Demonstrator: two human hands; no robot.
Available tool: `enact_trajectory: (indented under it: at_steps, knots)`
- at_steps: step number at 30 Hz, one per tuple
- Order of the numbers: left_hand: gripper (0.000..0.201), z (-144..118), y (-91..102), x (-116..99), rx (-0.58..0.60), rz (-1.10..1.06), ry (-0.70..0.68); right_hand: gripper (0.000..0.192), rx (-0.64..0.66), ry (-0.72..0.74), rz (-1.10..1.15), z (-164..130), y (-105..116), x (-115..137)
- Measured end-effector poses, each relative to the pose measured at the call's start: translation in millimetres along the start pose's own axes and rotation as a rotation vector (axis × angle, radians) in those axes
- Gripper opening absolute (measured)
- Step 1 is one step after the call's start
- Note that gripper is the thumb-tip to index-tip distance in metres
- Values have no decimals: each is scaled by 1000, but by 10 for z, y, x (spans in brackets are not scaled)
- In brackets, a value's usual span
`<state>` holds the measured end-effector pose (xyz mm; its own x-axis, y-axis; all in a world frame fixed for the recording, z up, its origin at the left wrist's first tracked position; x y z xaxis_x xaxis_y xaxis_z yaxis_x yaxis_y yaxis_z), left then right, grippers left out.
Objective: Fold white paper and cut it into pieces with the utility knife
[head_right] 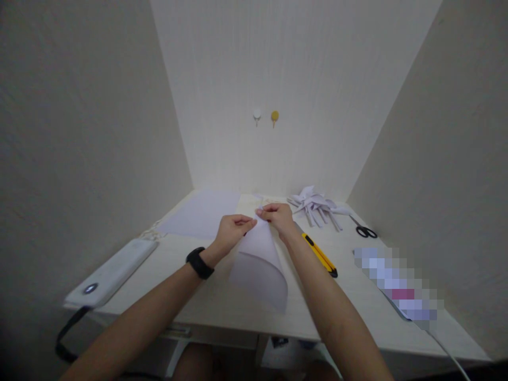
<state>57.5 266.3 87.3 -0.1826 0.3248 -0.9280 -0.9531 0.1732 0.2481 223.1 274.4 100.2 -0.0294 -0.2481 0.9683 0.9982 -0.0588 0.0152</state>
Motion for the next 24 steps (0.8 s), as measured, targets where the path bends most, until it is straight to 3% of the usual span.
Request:
enact_trajectory:
  at_steps: [15, 24]
  knots:
    - [13, -16, -61, 51, 30, -80, 69, 31, -13, 3, -47, 9, 24, -16]
    - [10, -17, -101, 121, 45, -93, 128, 30, 47, -26, -63, 15, -7, -15]
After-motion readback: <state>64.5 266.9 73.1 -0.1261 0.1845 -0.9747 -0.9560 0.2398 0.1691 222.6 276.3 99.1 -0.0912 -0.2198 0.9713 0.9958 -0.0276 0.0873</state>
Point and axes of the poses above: each hand's wrist, its own z-axis towards the middle knuckle, its own y-axis out of the back of the hand, x = y × z, the point moved 10 cm from there along z, towards the middle knuckle, and after that the axes turned 6 degrees about x, right-handed, at the moved point
